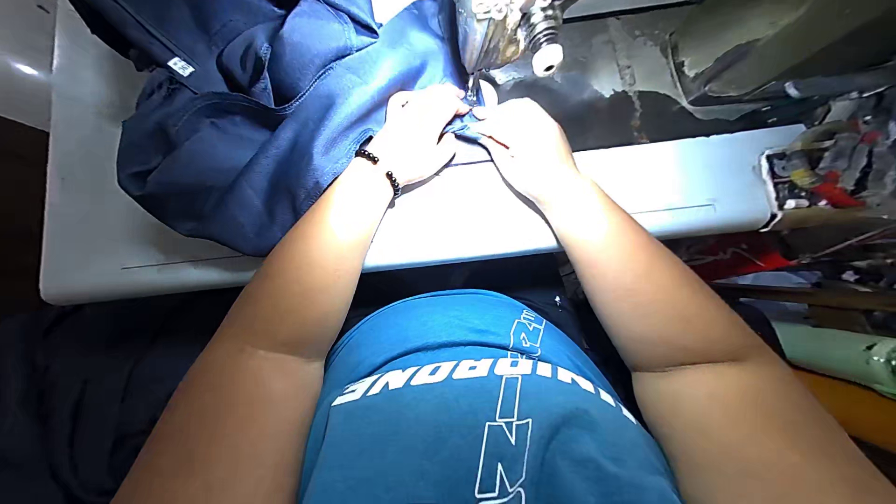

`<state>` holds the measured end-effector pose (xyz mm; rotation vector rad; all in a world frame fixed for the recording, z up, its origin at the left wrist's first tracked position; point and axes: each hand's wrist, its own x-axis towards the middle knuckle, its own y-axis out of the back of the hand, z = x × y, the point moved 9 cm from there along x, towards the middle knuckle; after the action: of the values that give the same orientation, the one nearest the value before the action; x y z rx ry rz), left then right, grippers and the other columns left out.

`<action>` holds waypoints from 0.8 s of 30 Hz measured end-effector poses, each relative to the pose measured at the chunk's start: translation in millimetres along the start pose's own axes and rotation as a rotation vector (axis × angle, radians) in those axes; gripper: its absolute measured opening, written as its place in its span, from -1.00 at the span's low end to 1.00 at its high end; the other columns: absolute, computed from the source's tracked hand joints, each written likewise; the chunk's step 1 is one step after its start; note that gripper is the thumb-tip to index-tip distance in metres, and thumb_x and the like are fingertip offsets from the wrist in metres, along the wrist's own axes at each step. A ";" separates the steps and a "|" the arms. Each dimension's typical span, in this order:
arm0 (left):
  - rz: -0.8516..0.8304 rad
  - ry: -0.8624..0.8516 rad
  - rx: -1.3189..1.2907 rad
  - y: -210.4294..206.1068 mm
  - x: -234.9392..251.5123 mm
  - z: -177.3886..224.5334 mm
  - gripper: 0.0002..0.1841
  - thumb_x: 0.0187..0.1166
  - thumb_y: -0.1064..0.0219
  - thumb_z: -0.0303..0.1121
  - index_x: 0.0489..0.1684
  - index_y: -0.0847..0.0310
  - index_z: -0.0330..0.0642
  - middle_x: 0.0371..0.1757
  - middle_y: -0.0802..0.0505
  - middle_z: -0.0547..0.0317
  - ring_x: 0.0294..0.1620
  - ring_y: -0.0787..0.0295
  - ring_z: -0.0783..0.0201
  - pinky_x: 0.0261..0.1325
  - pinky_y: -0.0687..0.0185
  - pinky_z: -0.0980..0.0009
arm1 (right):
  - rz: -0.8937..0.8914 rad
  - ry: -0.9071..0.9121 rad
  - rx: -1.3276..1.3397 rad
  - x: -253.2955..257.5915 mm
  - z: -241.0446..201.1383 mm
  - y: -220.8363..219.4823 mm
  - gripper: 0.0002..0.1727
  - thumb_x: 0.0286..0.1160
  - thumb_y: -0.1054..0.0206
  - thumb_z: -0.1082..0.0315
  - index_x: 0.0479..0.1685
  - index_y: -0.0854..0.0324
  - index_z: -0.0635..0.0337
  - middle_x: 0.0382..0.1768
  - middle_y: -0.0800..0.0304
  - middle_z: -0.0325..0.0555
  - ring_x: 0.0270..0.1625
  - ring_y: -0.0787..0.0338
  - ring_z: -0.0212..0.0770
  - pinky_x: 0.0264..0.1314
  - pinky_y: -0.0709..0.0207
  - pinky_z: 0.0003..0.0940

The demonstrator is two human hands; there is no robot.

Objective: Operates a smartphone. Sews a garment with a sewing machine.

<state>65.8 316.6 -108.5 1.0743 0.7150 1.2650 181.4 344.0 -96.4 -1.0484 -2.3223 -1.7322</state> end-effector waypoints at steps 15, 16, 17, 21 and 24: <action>0.042 0.098 0.119 -1.4 -3.7 -2.2 -0.47 0.61 0.00 -0.22 0.57 -0.51 -0.06 0.73 -0.52 0.14 0.84 -0.21 0.15 0.78 0.13 -0.15 | 0.002 -0.039 -0.001 -1.2 4.1 -2.7 -0.67 0.70 -0.15 0.39 0.15 -0.83 0.25 0.29 -0.81 0.13 0.44 -0.72 0.14 0.57 -0.43 0.03; 0.036 0.122 0.134 -1.5 -3.1 -3.3 -0.45 0.60 0.00 -0.20 0.60 -0.49 -0.03 0.75 -0.50 0.17 0.86 -0.17 0.17 0.80 0.18 -0.17 | -0.014 -0.061 -0.007 -0.8 5.6 -3.8 -0.64 0.73 -0.12 0.37 0.21 -0.81 0.24 0.35 -0.79 0.10 0.49 -0.68 0.12 0.61 -0.37 0.05; 0.017 0.147 0.148 -2.2 -2.8 -4.6 -0.42 0.61 0.01 -0.18 0.66 -0.44 0.00 0.78 -0.45 0.21 0.88 -0.10 0.19 0.82 0.25 -0.19 | -0.037 -0.083 -0.029 -0.7 7.1 -6.1 -0.61 0.75 -0.08 0.34 0.29 -0.78 0.22 0.42 -0.75 0.06 0.56 -0.64 0.08 0.67 -0.31 0.06; 0.015 0.176 0.184 -2.7 -3.6 -5.4 -0.40 0.65 0.04 -0.16 0.75 -0.35 0.05 0.82 -0.40 0.29 0.90 -0.03 0.21 0.83 0.35 -0.22 | -0.219 -0.172 -0.089 -5.5 7.7 -13.7 -0.50 0.82 0.03 0.24 0.60 -0.55 0.18 0.67 -0.50 0.04 0.77 -0.38 0.09 0.80 -0.04 0.24; 0.012 0.169 0.182 -3.0 -3.8 -5.0 -0.40 0.67 0.06 -0.16 0.75 -0.35 0.03 0.82 -0.39 0.27 0.91 -0.03 0.18 0.82 0.34 -0.25 | -0.129 -0.160 -0.008 -16.5 -4.4 16.3 -0.58 0.73 -0.13 0.25 0.36 -0.74 0.20 0.49 -0.68 0.10 0.60 -0.59 0.06 0.72 -0.29 0.03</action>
<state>61.7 314.2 -113.5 1.1281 0.9683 1.3306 201.5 334.5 -88.4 -1.1004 -2.5334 -1.7632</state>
